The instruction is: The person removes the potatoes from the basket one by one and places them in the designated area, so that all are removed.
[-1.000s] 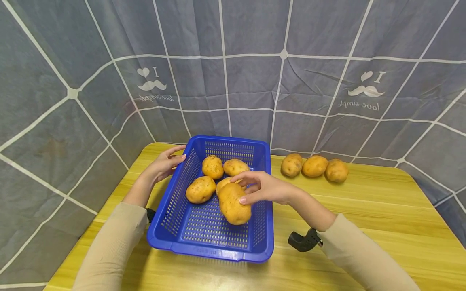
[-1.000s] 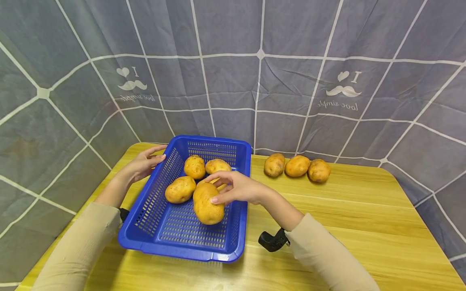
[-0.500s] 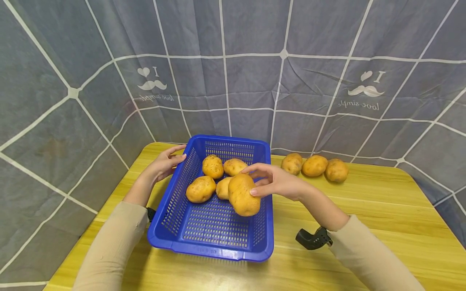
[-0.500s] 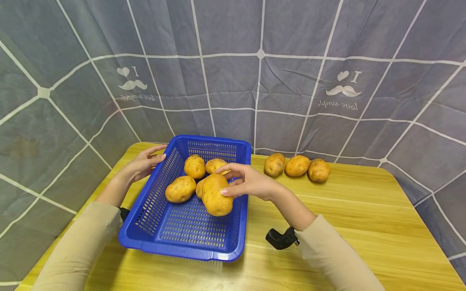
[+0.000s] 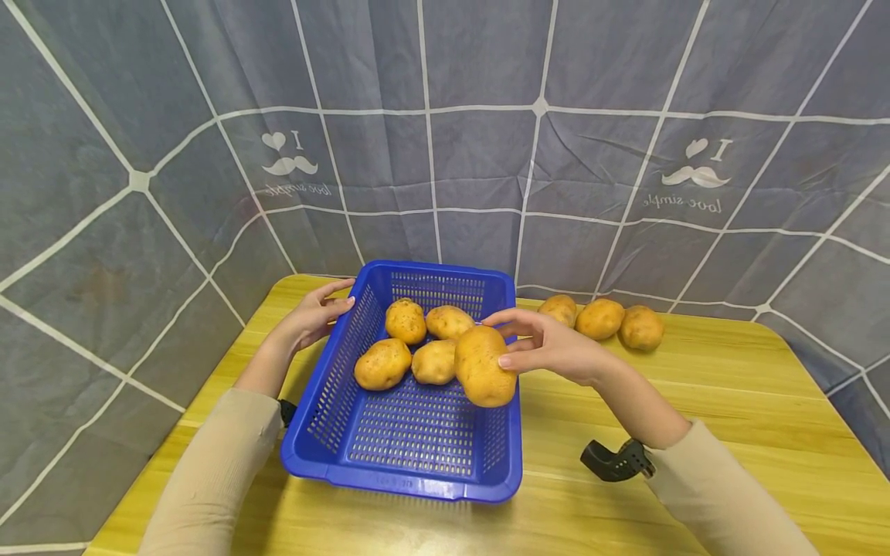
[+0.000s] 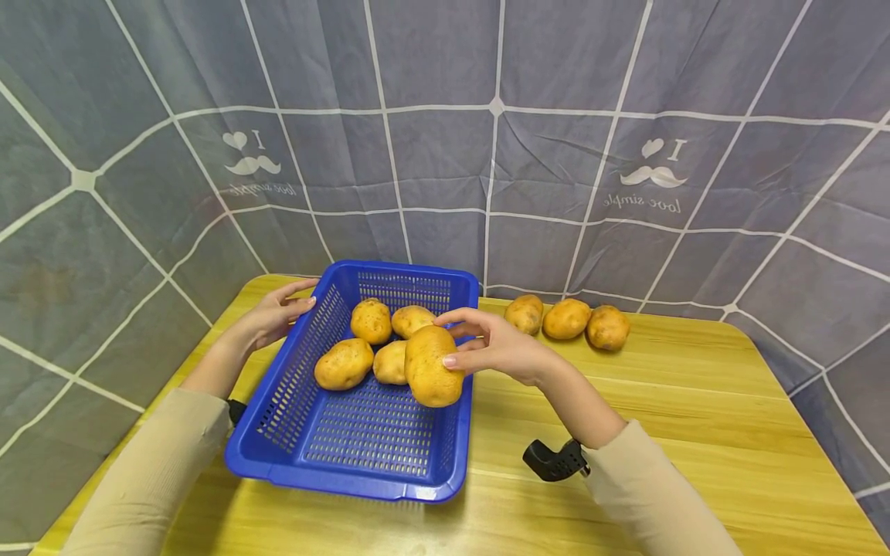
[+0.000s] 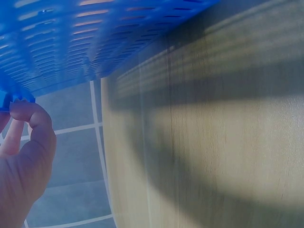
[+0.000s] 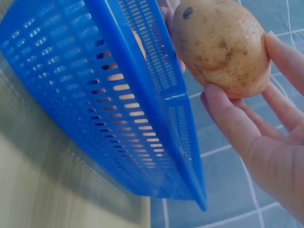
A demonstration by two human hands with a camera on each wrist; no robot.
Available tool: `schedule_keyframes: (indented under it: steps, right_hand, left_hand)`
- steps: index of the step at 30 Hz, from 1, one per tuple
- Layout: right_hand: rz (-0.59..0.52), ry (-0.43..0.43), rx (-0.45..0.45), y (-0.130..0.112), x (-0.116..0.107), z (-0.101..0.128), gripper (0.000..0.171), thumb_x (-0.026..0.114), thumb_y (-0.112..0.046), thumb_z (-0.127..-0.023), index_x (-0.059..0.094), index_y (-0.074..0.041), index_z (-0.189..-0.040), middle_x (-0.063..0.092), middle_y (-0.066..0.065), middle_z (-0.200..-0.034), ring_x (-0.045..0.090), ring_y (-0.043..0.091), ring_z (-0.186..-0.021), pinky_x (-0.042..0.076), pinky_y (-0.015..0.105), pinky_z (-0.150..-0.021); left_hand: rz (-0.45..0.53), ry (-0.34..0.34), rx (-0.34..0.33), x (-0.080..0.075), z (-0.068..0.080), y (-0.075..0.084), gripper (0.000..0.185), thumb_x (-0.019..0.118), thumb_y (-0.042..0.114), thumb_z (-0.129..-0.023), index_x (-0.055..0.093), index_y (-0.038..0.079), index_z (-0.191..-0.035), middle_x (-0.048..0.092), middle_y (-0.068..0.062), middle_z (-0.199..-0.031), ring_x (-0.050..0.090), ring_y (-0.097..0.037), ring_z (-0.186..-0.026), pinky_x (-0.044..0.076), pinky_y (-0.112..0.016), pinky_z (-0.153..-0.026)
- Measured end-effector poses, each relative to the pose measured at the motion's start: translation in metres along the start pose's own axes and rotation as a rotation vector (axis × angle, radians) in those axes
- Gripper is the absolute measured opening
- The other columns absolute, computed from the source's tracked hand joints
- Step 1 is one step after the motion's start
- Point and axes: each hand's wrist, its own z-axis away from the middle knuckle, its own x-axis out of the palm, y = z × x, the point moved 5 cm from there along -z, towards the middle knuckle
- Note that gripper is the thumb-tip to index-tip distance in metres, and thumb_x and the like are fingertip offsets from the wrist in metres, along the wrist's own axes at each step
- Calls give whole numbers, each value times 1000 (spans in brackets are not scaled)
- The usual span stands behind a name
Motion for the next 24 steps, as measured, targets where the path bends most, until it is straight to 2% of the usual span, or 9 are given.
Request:
schedule_keyframes:
  steps: [10, 17, 24]
  right_hand:
    - [2, 41, -34, 3, -11, 12, 53, 67, -3, -83, 45, -2, -132, 54, 15, -120, 64, 25, -93, 52, 36, -80]
    - [43, 92, 6, 6, -20, 22, 54, 66, -5, -85, 42, -2, -133, 51, 14, -123, 58, 22, -101, 51, 35, -81]
    - [73, 137, 10, 7, -30, 30, 54, 66, -3, -85, 42, -1, -133, 51, 15, -123, 58, 22, -102, 51, 36, -82]
  left_hand:
    - [-3, -3, 3, 0, 1, -1, 63, 52, 15, -96, 19, 9, -149, 58, -1, -97, 61, -11, -82, 53, -28, -77]
    - [-9, 8, -2, -1, 1, -2, 62, 52, 15, -96, 20, 10, -149, 57, -1, -96, 60, -11, -81, 53, -27, -76]
    - [-3, 3, 5, 0, 0, -1, 62, 51, 14, -96, 20, 9, -149, 57, 0, -95, 60, -10, -80, 53, -27, -74]
